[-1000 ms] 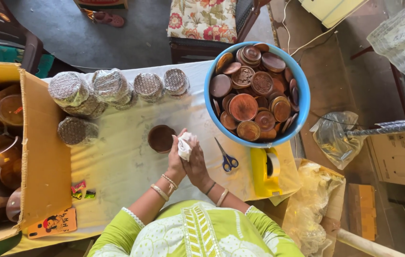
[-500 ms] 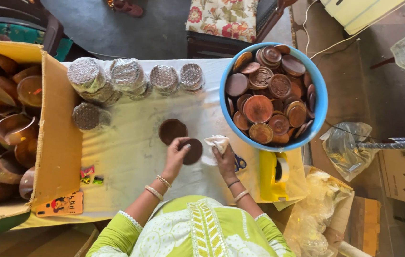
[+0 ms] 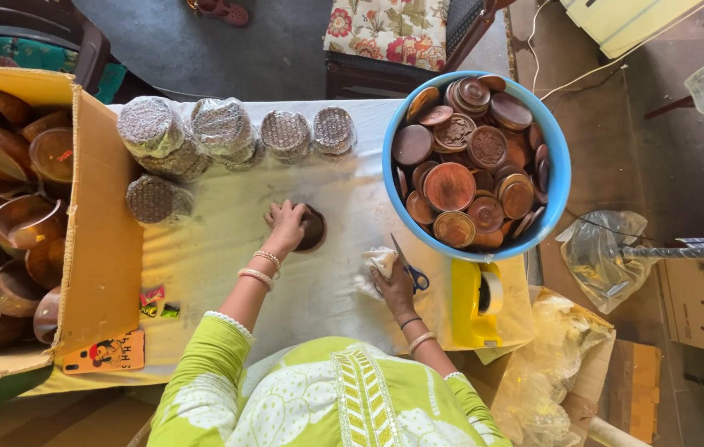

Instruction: The person picks carved wooden lids one at a time from a cardboard box and a blue basin, wipes each lid with a white cloth, and places the wiped lids into the basin. The person repeats this wiping and sorting cycle across the table throughout the episode.

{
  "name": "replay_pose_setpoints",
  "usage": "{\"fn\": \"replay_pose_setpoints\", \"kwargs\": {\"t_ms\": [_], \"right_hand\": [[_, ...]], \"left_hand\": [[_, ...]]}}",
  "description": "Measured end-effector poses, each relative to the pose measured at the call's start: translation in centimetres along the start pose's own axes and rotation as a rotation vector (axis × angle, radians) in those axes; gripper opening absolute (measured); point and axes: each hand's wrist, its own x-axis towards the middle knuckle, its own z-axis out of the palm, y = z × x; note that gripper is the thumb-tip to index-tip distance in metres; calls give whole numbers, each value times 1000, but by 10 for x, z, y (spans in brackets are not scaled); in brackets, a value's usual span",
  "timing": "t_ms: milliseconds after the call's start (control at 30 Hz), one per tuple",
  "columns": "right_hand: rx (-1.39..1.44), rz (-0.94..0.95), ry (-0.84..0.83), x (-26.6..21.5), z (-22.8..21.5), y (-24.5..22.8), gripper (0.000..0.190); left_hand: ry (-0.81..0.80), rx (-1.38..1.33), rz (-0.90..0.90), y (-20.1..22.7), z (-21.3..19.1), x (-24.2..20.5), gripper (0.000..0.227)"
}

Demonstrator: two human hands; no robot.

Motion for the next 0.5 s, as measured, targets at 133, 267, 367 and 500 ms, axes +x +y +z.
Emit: {"fn": "replay_pose_setpoints", "kwargs": {"t_ms": [133,267,367,500], "right_hand": [[-11,-11,0,0,1,5,52],[1,-10,-1,-1,-1,-1,52],[4,-32,14,-2,0,-7,52],[-119,-21,52,-3,12,1,56]], "left_hand": [[-6,102,75,24,-25,-11,35],[290,29,208,17,-31,-17,37],[383,17,161,14,-40,-33,31],[242,-3,225,14,-36,-62,19]]}}
